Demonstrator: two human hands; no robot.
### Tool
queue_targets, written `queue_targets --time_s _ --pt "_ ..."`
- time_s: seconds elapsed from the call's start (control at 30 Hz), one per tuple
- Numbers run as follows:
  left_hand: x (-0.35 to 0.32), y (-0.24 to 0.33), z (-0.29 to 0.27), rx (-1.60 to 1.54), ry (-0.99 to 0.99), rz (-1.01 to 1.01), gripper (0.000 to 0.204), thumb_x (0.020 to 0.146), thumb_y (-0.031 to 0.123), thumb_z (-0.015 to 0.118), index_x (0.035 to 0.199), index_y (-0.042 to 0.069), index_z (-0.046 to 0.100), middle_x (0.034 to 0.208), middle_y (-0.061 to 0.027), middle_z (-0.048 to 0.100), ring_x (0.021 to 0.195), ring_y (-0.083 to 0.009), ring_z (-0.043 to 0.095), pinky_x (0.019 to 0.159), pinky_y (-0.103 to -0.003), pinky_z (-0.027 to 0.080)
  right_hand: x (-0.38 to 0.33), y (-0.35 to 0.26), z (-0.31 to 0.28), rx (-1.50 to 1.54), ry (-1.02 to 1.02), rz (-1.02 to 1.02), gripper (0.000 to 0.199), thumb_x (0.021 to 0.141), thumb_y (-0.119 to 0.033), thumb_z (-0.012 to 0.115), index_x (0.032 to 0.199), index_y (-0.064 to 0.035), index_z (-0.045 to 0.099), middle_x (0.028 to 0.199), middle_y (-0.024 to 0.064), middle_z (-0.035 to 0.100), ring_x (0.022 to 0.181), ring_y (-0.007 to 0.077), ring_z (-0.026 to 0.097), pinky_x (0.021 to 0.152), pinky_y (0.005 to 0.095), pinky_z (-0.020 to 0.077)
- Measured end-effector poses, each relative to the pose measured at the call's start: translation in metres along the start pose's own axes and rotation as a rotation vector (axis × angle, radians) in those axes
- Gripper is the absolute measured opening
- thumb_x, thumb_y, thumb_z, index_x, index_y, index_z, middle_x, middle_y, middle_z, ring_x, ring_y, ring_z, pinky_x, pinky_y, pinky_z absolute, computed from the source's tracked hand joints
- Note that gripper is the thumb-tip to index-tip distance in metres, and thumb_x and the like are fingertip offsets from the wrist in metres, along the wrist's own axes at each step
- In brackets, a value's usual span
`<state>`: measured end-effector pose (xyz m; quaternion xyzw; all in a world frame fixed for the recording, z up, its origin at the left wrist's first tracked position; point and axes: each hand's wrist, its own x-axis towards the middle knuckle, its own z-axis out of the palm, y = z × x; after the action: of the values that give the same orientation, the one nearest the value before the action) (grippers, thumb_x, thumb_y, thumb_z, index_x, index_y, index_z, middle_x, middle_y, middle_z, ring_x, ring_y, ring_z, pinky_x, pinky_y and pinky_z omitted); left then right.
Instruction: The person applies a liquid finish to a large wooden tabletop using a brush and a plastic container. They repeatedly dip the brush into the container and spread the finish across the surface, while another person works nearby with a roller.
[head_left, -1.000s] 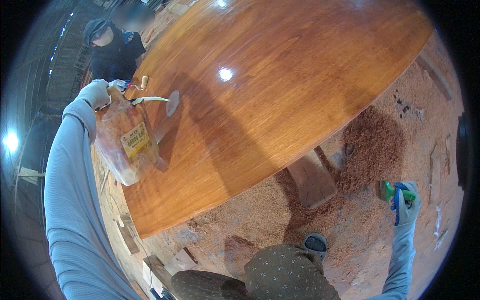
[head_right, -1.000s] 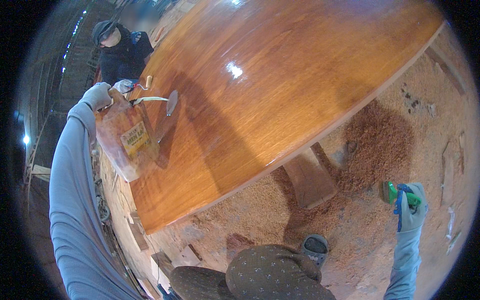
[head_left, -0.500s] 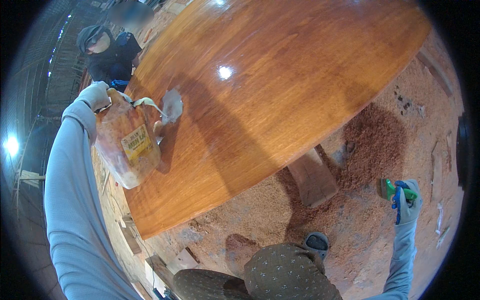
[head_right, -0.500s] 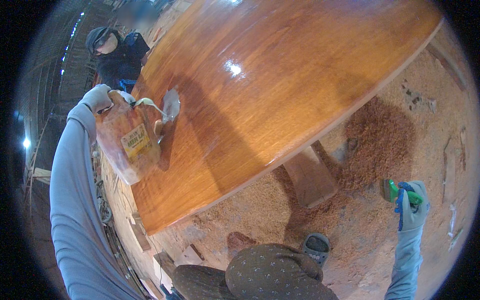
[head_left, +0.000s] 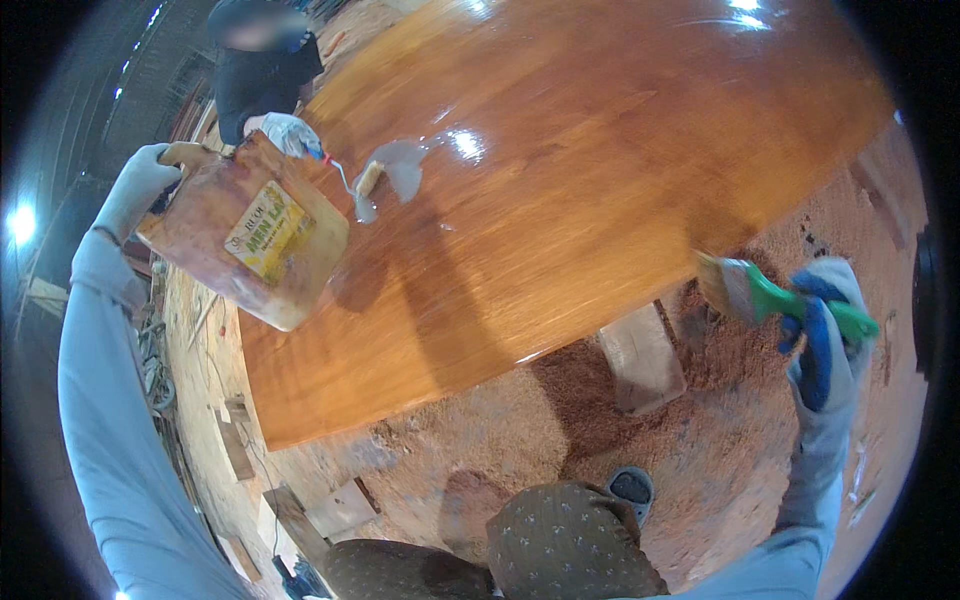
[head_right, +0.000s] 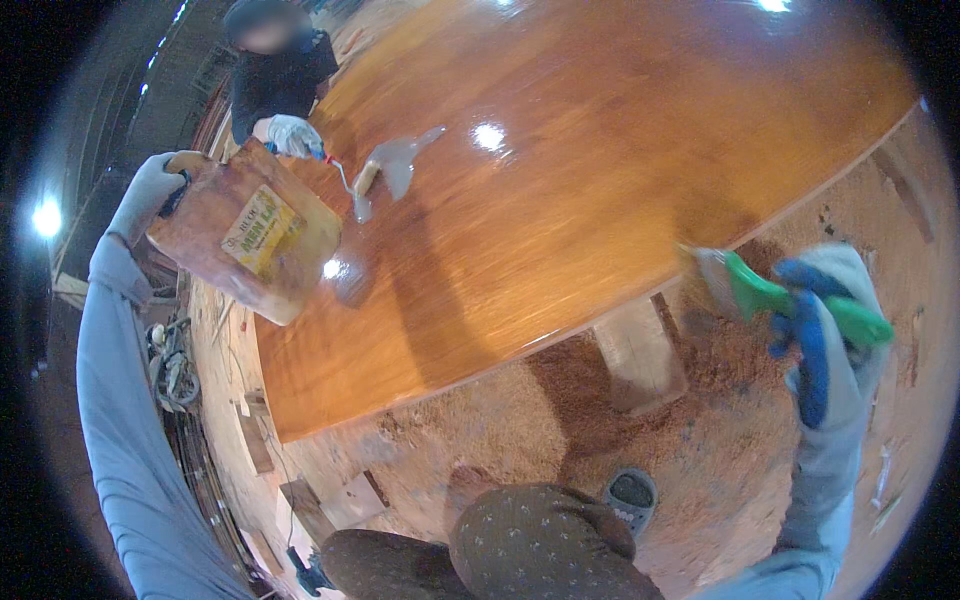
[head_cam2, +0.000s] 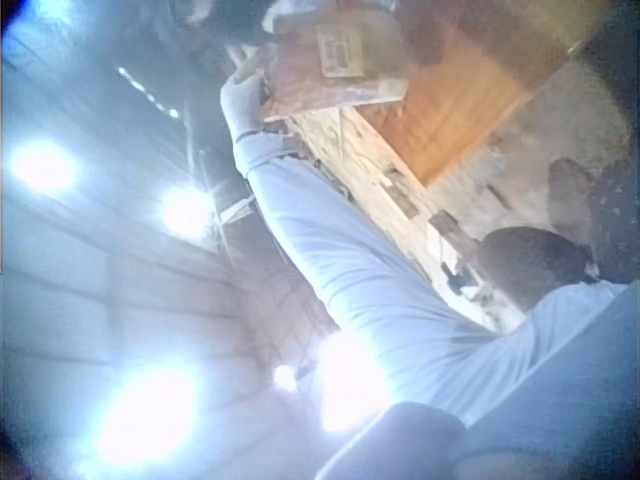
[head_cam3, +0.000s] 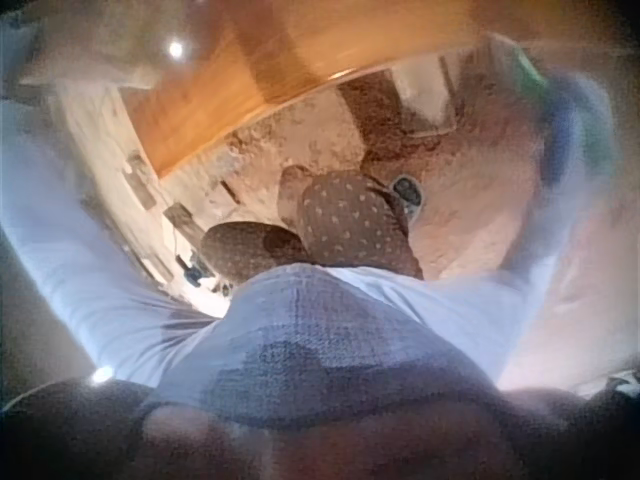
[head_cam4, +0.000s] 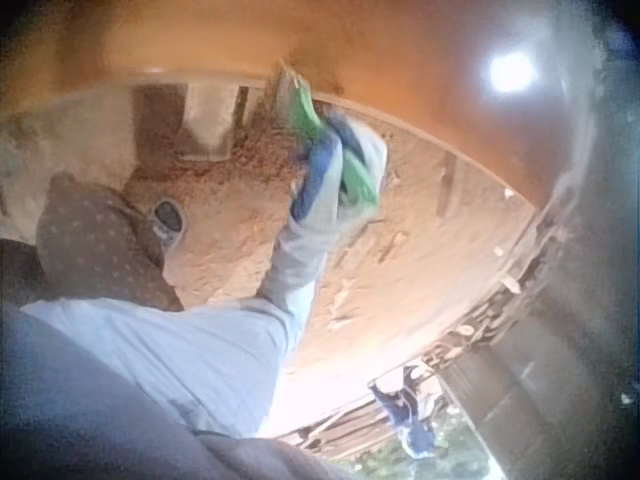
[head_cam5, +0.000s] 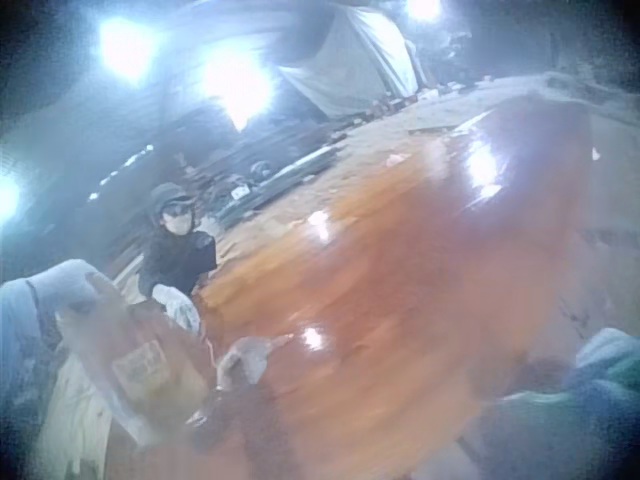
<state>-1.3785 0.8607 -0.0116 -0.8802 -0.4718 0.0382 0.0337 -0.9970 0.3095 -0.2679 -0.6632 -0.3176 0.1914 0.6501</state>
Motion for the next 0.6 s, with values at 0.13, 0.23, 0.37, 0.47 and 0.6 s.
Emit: queue_targets --time_s 0.13,0.23,0.37,0.47,0.6 --pt "-0.062 -0.036 -0.031 -0.111 0.086 0.047 0.034 0.082 0.006 0.056 0.113 -0.002 0.065 0.095 -0.0045 0.069 0.086 -0.0122 0.063 0.078 -0.028 0.051 0.051 -0.012 0.093 0.193 -0.316 -0.054 0.022 0.095 -0.013 0.059 0.108 0.0035 0.064 0.099 0.0065 0.060 0.073 0.0112 0.058 0.064 0.0243 0.0469" --pt "-0.125 -0.057 -0.042 -0.176 0.134 -0.001 0.035 0.083 0.004 0.055 0.116 -0.003 0.063 0.101 -0.0035 0.067 0.091 -0.0097 0.061 0.082 -0.025 0.049 0.100 0.015 0.182 0.242 -0.586 -0.100 0.026 0.096 -0.017 0.061 0.114 0.0021 0.063 0.098 0.0067 0.062 0.083 0.0128 0.059 0.076 0.0267 0.0485" --pt "-0.219 -0.030 -0.030 -0.243 0.180 -0.123 0.027 0.081 0.003 0.054 0.107 -0.001 0.061 0.092 -0.0006 0.062 0.083 -0.0082 0.057 0.075 -0.023 0.047 0.171 0.053 0.316 -0.106 -0.587 -0.313 0.030 0.094 -0.024 0.065 0.113 -0.0019 0.065 0.104 0.0073 0.067 0.092 0.0181 0.063 0.085 0.0297 0.0490" --pt "-0.280 -0.037 -0.030 -0.193 0.202 -0.214 0.022 0.078 0.001 0.052 0.100 0.000 0.059 0.083 0.0009 0.056 0.079 -0.0061 0.051 0.069 -0.022 0.044 0.208 0.060 0.392 -0.564 -0.551 -0.615 0.027 0.092 -0.024 0.065 0.113 -0.0071 0.066 0.110 0.0109 0.067 0.103 0.0293 0.063 0.092 0.0357 0.0490" --pt "-0.371 -0.058 -0.001 -0.141 0.284 -0.274 0.026 0.072 -0.002 0.051 0.098 -0.003 0.058 0.084 -0.0013 0.057 0.081 -0.0068 0.051 0.069 -0.023 0.044 0.217 0.085 0.438 -0.740 -0.594 -0.747 0.025 0.092 -0.022 0.063 0.114 -0.0098 0.066 0.112 0.0122 0.065 0.106 0.0336 0.061 0.094 0.0393 0.0488"
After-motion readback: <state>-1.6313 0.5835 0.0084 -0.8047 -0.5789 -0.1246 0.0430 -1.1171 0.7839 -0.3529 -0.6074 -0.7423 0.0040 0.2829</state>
